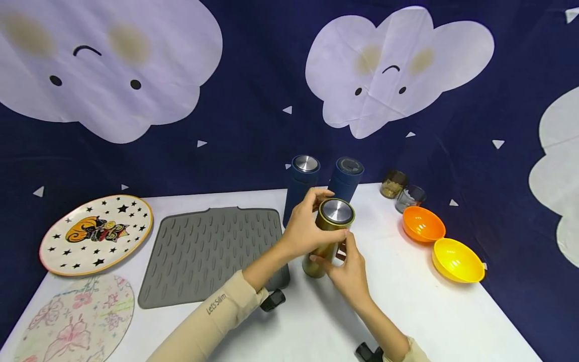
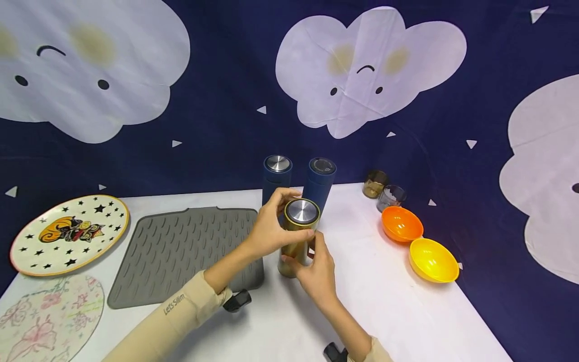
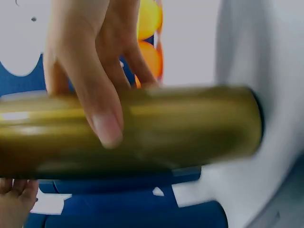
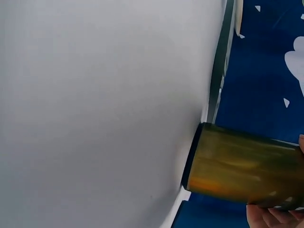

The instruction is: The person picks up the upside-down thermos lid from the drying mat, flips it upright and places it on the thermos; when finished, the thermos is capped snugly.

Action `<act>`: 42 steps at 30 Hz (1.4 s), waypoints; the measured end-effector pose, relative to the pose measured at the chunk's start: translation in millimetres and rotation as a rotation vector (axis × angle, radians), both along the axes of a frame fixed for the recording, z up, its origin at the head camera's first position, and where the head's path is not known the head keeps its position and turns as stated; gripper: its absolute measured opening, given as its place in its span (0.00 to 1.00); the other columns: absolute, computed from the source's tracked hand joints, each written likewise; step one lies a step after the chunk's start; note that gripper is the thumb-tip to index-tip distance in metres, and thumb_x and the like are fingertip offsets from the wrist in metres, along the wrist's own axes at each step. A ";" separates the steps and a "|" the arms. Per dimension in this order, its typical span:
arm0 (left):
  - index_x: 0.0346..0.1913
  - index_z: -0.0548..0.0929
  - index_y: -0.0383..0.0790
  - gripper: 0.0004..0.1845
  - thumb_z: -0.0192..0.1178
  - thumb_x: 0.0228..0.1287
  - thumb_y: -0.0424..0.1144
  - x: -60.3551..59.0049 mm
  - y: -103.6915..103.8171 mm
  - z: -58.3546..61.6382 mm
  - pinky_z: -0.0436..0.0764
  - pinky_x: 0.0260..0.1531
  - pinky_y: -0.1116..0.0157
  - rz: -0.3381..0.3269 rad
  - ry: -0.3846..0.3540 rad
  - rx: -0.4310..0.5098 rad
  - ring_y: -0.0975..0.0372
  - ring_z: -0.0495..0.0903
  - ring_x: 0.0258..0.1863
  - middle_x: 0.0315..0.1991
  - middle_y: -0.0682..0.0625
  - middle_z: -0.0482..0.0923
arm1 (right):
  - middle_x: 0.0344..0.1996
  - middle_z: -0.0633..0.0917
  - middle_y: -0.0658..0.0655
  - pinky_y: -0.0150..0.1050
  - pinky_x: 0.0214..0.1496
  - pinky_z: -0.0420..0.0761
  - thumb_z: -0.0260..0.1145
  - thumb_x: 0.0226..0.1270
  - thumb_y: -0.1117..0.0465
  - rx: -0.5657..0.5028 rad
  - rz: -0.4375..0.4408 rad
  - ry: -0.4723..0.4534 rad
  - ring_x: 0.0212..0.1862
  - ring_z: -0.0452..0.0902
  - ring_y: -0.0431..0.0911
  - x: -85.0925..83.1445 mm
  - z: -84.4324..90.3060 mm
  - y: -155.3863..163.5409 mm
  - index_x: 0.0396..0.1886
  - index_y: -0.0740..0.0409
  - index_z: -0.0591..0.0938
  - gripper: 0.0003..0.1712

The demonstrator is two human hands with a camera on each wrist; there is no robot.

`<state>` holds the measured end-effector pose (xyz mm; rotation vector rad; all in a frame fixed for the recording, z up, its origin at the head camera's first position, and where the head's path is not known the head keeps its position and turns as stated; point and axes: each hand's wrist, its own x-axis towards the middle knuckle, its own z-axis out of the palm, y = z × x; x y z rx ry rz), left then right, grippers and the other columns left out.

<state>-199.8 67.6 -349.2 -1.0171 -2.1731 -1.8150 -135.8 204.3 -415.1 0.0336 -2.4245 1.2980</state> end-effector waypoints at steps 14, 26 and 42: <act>0.79 0.47 0.46 0.53 0.66 0.52 0.39 -4.6 -3.5 2.2 0.60 0.73 0.48 -0.154 -0.053 0.044 0.55 0.59 0.75 0.76 0.42 0.56 | 0.53 0.82 0.63 0.55 0.51 0.83 0.80 0.51 0.60 0.001 0.015 -0.031 0.53 0.81 0.60 -1.4 1.1 3.5 0.56 0.58 0.71 0.36; 0.79 0.48 0.46 0.53 0.66 0.53 0.45 -0.8 0.9 2.3 0.53 0.74 0.45 -0.044 0.008 0.001 0.53 0.52 0.76 0.77 0.45 0.50 | 0.52 0.82 0.64 0.55 0.52 0.83 0.80 0.51 0.62 0.003 0.024 -0.033 0.53 0.81 0.60 -2.2 1.9 2.9 0.57 0.60 0.71 0.36; 0.76 0.53 0.43 0.53 0.70 0.48 0.34 1.9 7.1 4.7 0.70 0.67 0.60 0.024 0.062 -0.014 0.55 0.66 0.70 0.70 0.41 0.59 | 0.55 0.81 0.65 0.56 0.53 0.82 0.78 0.52 0.69 0.024 0.038 -0.062 0.54 0.81 0.61 -1.6 4.4 4.2 0.57 0.62 0.68 0.36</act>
